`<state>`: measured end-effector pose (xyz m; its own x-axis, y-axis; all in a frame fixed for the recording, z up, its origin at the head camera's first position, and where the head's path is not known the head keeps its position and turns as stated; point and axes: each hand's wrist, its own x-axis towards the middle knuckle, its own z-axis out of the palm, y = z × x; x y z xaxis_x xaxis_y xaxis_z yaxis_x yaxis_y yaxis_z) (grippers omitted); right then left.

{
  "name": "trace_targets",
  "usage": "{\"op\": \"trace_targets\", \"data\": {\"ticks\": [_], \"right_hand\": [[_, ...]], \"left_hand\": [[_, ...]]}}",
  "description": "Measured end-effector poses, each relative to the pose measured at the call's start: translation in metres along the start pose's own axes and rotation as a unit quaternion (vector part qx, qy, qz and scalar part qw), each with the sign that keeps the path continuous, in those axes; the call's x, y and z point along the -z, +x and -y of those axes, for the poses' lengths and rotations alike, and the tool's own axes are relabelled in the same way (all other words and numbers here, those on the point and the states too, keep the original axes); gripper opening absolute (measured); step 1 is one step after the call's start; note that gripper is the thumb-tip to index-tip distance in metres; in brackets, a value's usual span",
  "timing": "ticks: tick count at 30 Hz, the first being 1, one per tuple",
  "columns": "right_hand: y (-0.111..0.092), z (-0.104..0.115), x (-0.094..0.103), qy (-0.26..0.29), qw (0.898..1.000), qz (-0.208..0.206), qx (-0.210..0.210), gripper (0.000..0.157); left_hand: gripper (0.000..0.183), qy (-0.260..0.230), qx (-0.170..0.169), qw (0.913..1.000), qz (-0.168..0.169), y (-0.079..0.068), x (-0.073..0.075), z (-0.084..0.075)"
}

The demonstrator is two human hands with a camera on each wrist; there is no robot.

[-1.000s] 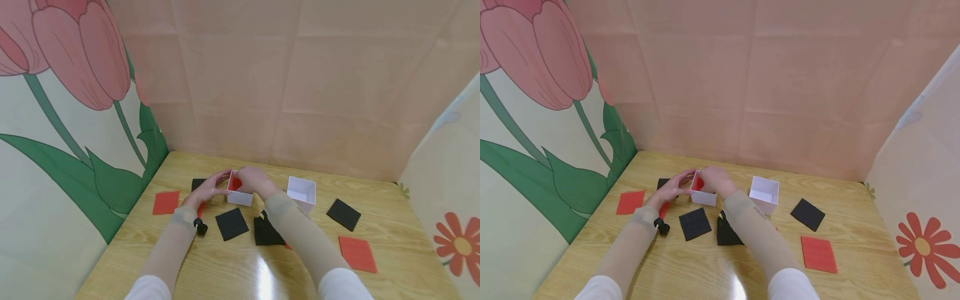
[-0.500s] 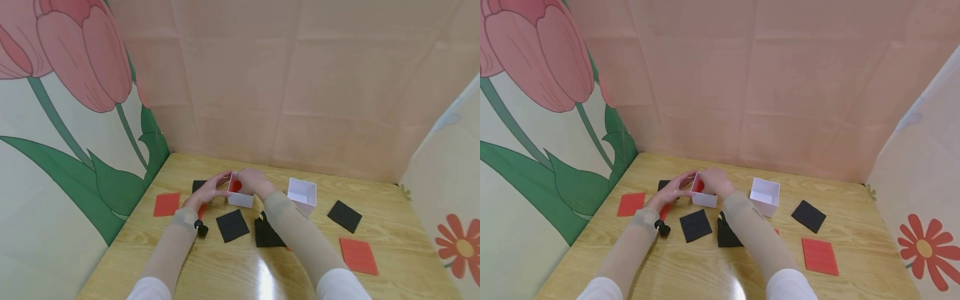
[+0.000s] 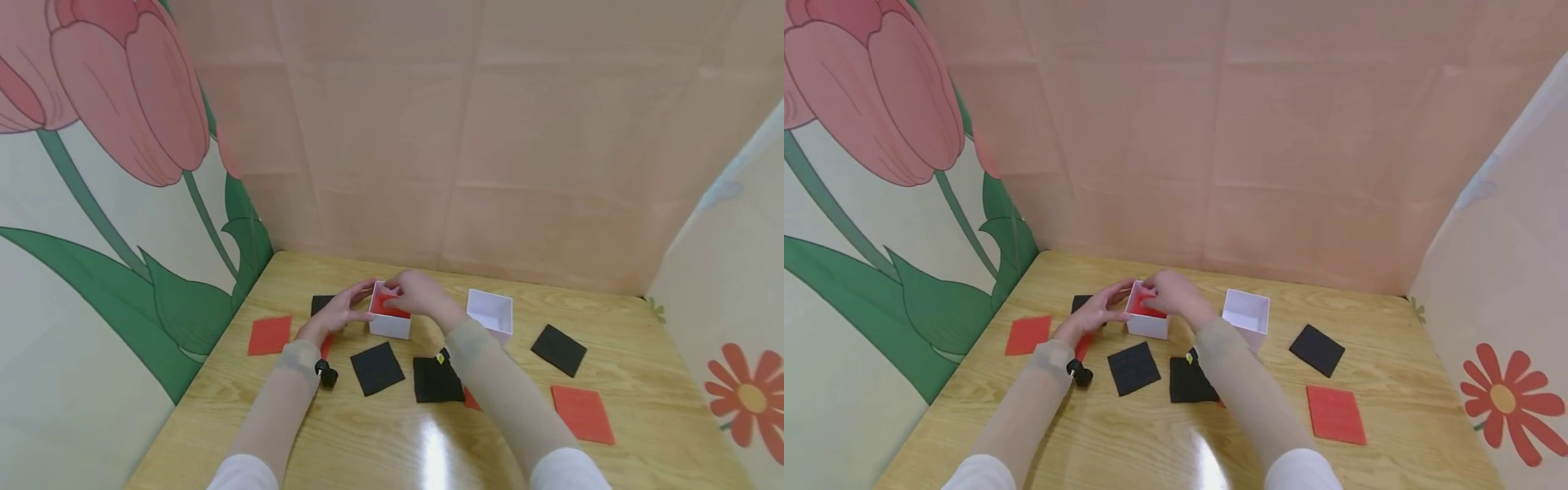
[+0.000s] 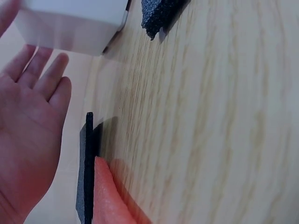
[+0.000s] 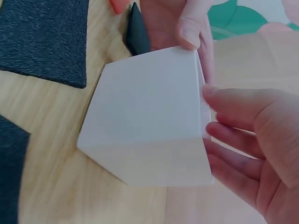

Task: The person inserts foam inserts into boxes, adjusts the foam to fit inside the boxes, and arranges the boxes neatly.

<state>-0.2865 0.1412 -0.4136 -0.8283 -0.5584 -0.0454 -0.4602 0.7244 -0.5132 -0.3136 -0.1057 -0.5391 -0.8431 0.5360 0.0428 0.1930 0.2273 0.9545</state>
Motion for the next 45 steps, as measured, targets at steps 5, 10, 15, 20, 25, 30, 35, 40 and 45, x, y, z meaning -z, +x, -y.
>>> {"op": "trace_targets", "data": {"ticks": [5, 10, 15, 20, 25, 30, 35, 40, 45], "right_hand": [[0.02, -0.042, -0.027, 0.014, 0.998, -0.051, -0.025, 0.041], [-0.002, -0.056, -0.023, 0.068, 0.994, -0.083, 0.033, 0.045], [-0.022, -0.058, -0.02, 0.102, 0.988, -0.111, 0.023, 0.044], [-0.041, -0.063, -0.02, 0.109, 0.985, -0.134, 0.029, 0.042], [-0.061, -0.072, -0.018, 0.112, 0.984, -0.134, 0.02, 0.04], [-0.079, -0.083, -0.013, 0.116, 0.983, -0.137, 0.039, 0.038], [-0.099, -0.096, -0.007, 0.119, 0.98, -0.135, 0.08, 0.038], [-0.125, -0.116, -0.004, 0.134, 0.98, -0.114, 0.088, 0.037], [-0.156, -0.136, 0.0, 0.117, 0.984, -0.115, 0.069, 0.035]], "left_hand": [[0.089, 0.001, 0.01, 0.9999, -0.006, -0.002, 0.0, 0.0], [0.088, -0.006, 0.008, 0.9999, -0.007, -0.003, 0.0, -0.001], [0.089, -0.012, 0.004, 0.9999, -0.004, -0.001, -0.001, 0.0], [0.089, -0.011, 0.0, 0.9999, -0.005, -0.001, -0.002, 0.0], [0.089, -0.005, -0.001, 1.0, -0.007, -0.001, -0.003, 0.001], [0.091, -0.004, 0.002, 0.9999, -0.009, -0.002, -0.001, 0.001], [0.091, -0.006, 0.007, 0.9999, -0.01, -0.002, 0.0, 0.0], [0.091, -0.009, 0.006, 0.9999, -0.005, -0.002, 0.0, -0.001], [0.091, -0.013, 0.004, 0.9999, -0.003, -0.001, -0.001, -0.001]]}}
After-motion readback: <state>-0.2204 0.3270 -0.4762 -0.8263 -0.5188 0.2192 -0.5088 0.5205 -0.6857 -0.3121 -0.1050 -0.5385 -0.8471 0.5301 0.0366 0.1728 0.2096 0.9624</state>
